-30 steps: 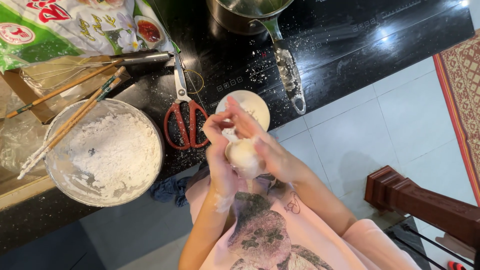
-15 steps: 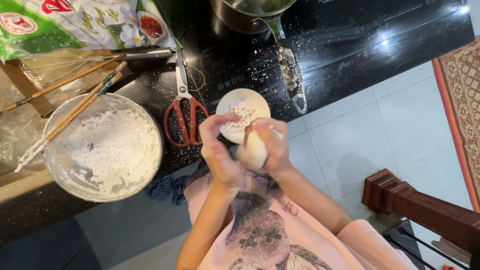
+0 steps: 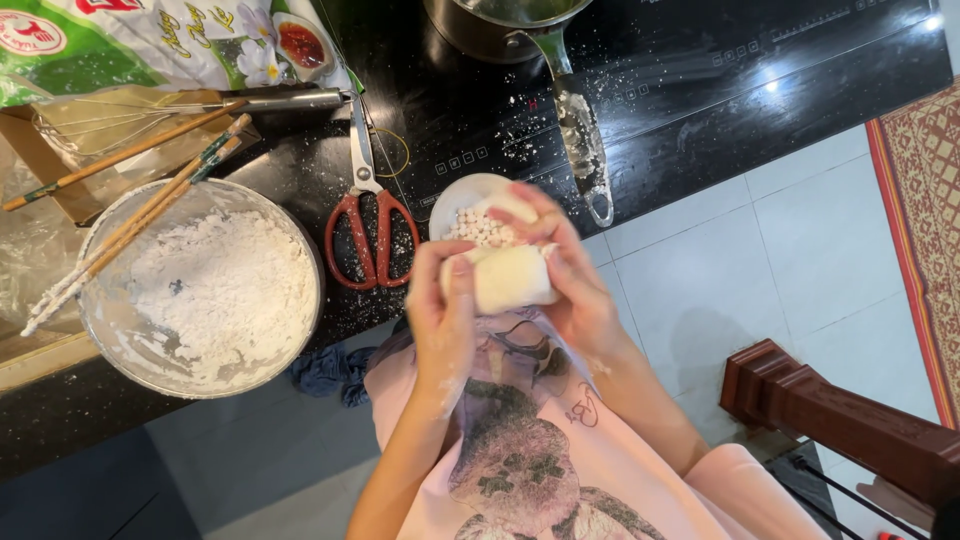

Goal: The person pinches off a piece of dough, presses small white pearls into it, and folds the dough over to roll it into a ball.

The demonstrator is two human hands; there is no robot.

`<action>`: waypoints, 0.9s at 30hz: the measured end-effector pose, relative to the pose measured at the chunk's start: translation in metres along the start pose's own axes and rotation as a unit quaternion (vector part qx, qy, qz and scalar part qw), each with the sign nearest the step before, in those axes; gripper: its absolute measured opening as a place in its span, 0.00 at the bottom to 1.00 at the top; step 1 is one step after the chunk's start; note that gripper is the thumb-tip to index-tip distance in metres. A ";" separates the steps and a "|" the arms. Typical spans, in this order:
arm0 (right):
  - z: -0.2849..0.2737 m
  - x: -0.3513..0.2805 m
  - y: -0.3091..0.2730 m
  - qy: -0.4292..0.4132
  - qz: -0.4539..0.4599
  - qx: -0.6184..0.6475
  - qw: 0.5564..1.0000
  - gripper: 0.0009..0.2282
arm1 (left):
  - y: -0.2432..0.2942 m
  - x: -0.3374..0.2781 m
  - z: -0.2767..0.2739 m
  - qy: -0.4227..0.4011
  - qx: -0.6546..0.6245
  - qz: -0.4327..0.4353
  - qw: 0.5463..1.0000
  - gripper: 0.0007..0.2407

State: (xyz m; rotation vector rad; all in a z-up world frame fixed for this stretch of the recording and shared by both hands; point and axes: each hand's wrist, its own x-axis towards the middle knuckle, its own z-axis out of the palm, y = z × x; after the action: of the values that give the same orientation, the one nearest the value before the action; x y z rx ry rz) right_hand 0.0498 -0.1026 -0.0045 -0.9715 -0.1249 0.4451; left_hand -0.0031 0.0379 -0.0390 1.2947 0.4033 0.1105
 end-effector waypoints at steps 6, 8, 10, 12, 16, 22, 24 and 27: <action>0.004 -0.007 0.004 0.033 -0.073 -0.269 0.960 0.27 | 0.024 -0.003 0.004 0.049 0.173 0.078 0.981 0.14; -0.001 -0.003 0.015 0.103 -0.114 -0.333 0.930 0.23 | 0.019 -0.016 0.015 0.048 0.117 0.092 0.988 0.15; -0.004 0.000 0.022 0.171 -0.152 -0.392 0.891 0.19 | 0.013 -0.024 0.029 0.048 0.060 0.104 0.992 0.15; -0.007 0.001 0.026 0.261 -0.324 -0.483 0.771 0.12 | 0.006 -0.029 0.049 0.051 -0.086 0.155 0.983 0.18; 0.006 -0.009 0.027 0.191 -0.392 -0.502 0.747 0.12 | 0.010 -0.010 0.045 0.049 -0.046 0.187 0.980 0.18; -0.016 -0.021 0.052 0.104 -0.203 -0.403 0.886 0.18 | -0.017 0.010 0.017 0.092 -0.124 0.072 0.985 0.16; -0.027 -0.022 0.059 0.055 -0.112 -0.223 0.967 0.23 | -0.022 0.013 0.007 0.100 -0.191 -0.019 0.976 0.15; -0.035 -0.008 0.045 -0.020 0.039 0.025 0.999 0.23 | -0.002 0.013 0.010 0.107 -0.278 -0.119 0.947 0.11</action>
State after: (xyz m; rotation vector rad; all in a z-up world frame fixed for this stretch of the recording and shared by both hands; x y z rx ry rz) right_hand 0.0388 -0.1116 -0.0599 -0.9218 -0.1114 0.5373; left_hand 0.0118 0.0326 -0.0415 0.6705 0.6584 0.1493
